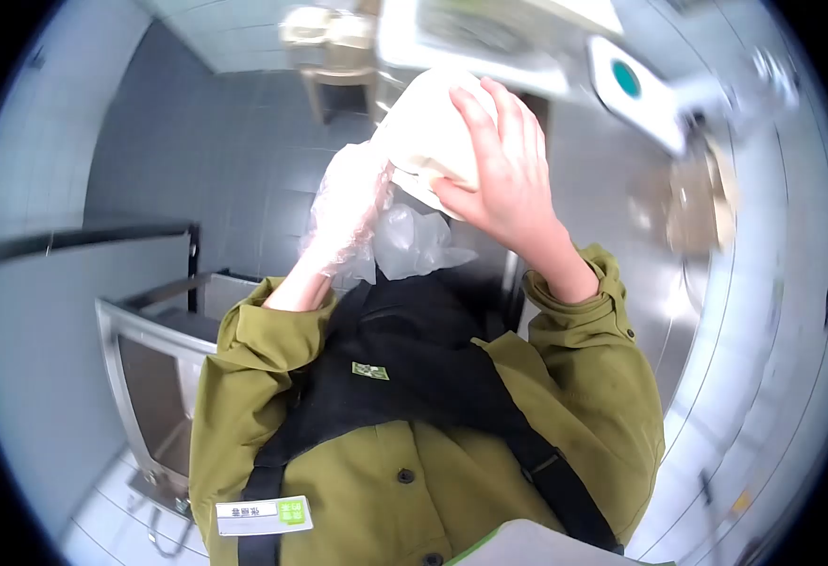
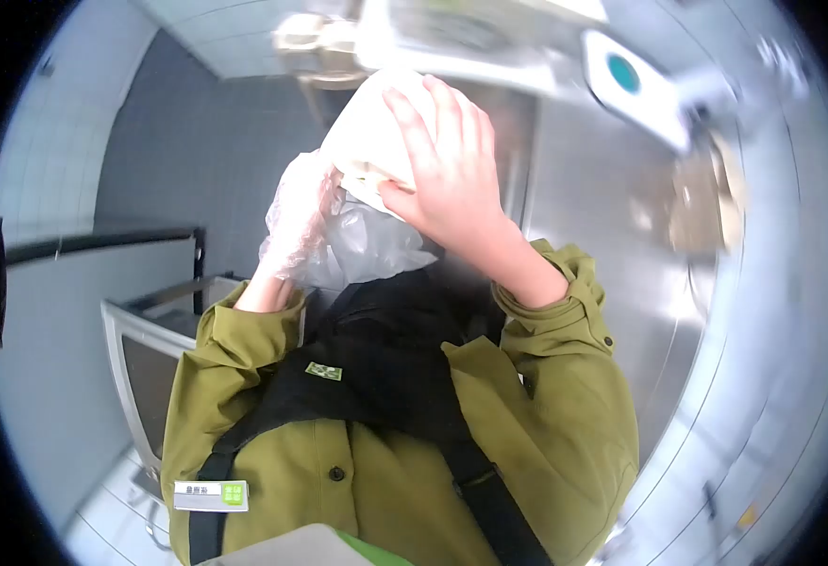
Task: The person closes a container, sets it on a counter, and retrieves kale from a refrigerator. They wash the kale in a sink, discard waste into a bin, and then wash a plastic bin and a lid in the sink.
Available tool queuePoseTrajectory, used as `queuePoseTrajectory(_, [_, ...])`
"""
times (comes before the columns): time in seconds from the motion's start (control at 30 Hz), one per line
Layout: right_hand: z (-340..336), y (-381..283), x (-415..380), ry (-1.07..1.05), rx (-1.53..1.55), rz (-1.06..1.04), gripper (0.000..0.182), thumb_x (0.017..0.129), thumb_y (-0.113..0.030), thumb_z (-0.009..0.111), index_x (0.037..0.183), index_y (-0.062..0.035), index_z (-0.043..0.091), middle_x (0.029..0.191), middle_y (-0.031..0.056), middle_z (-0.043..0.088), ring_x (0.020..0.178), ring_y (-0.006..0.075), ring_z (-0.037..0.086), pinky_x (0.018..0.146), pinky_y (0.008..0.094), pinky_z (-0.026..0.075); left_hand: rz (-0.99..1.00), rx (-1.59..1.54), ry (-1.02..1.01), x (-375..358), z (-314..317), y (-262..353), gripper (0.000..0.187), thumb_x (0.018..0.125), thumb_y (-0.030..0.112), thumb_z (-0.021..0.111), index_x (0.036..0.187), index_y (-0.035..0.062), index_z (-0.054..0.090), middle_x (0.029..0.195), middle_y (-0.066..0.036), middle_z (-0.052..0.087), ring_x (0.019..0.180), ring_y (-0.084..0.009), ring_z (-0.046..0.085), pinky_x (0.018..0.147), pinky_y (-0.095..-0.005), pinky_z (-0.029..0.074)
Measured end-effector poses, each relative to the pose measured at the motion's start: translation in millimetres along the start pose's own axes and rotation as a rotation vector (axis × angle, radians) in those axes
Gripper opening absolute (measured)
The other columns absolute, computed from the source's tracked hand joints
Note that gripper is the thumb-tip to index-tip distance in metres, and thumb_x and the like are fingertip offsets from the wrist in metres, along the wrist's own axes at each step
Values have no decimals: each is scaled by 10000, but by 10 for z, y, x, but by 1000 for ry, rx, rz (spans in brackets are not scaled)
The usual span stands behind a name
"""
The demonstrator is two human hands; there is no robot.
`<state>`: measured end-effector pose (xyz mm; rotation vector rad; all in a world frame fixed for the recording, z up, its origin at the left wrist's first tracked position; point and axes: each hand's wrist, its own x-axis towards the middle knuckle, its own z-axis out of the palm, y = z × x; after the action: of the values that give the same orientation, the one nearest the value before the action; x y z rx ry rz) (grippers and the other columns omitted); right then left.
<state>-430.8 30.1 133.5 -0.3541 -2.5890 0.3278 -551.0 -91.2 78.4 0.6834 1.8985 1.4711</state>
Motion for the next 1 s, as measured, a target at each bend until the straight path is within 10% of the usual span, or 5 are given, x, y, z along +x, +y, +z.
queuePoseTrajectory(0.4, [2014, -71, 3104, -150, 460, -584, 689, 659, -381, 671, 1218, -62, 425, 1295, 216, 280, 1216, 379, 251, 966, 449, 269, 231, 479, 745, 1546, -1755, -166, 254, 851, 192, 393, 751, -3, 521, 614, -98, 481, 538, -201, 442, 526, -319, 357])
queuePoseTrajectory(0.53, [2676, -806, 3911, -101, 611, -426, 812, 660, -412, 681, 1283, -40, 316, 1289, 268, 253, 1239, 395, 189, 992, 447, 219, 78, 139, 965, 1885, -2680, -140, 274, 810, 200, 415, 678, -11, 530, 531, -71, 458, 497, -170, 428, 502, -317, 348])
queuePoseTrajectory(0.67, [3269, -1208, 4408, -595, 1545, -165, 850, 755, -405, 611, 1310, 46, 151, 1294, 218, 280, 1218, 286, 270, 982, 345, 253, 61, -174, 1102, 1930, -3263, 12, 307, 762, 223, 437, 641, -31, 562, 466, -54, 438, 452, -133, 420, 475, -303, 344])
queuePoseTrajectory(0.87, [4839, -2199, 5913, -782, 1634, 147, 724, 797, -303, 558, 1307, 37, 172, 1282, 192, 311, 1179, 249, 332, 961, 327, 284, -197, -50, 1034, 2943, -5273, -494, 264, 715, 172, 422, 643, -49, 546, 547, -100, 503, 500, -124, 432, 482, -280, 336])
queuePoseTrajectory(1.0, [5315, -2402, 6792, -761, 1598, 237, 707, 777, -254, 564, 1303, 32, 188, 1260, 183, 340, 1154, 246, 362, 950, 331, 297, 342, 428, 943, 3690, -6211, -816, 385, 773, 312, 446, 610, -22, 547, 477, -51, 459, 456, -122, 430, 449, -260, 325])
